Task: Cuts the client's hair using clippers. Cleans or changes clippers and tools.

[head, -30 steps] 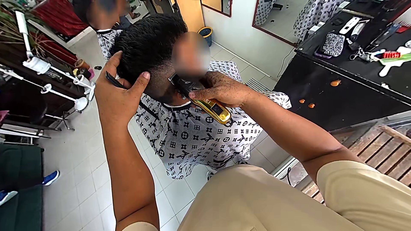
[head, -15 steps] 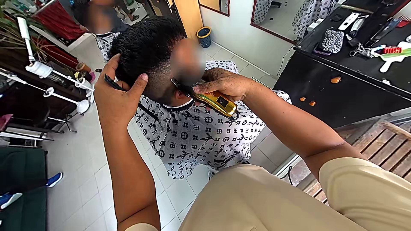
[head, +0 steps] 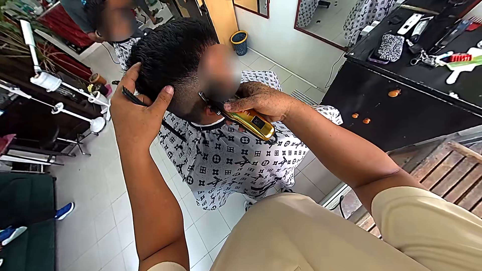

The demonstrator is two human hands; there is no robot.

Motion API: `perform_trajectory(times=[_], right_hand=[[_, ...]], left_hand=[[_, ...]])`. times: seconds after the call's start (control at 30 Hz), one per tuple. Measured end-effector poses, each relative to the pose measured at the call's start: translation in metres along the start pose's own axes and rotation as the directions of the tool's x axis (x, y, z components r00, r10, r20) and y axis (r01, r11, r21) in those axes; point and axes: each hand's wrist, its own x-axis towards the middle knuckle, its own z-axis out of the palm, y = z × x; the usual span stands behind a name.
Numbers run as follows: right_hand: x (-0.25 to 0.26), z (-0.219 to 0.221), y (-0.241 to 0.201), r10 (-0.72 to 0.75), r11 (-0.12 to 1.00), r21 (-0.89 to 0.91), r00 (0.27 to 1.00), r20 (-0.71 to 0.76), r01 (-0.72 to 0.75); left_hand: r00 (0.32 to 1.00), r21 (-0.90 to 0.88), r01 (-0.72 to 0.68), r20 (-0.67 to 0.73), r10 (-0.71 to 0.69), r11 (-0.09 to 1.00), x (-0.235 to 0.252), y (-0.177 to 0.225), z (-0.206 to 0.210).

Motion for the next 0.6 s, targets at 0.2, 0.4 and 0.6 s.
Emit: perform_trajectory(times=[0.2, 0.4, 0.6], right_hand=[[-0.004, -0.005, -0.001, 0.004, 0.998, -0.067, 0.999, 0.039, -0.001], [-0.001, -0.022, 0.001, 0.033, 0.999, -0.006, 0.998, 0.054, -0.033], [0.003, -0.017, -0.003, -0.011, 1.0, -0.011, 0.999, 0.047, 0.011]], left_hand=[[1.0, 0.019, 0.015, 0.003, -0.015, 1.0, -0.001, 0.002, -0.002], [1.0, 0.026, 0.001, -0.003, -0.001, 1.0, -0.001, 0.0, -0.001], [1.0, 0.03, 0.008, -0.008, -0.008, 1.0, -0.001, 0.0, 0.0]])
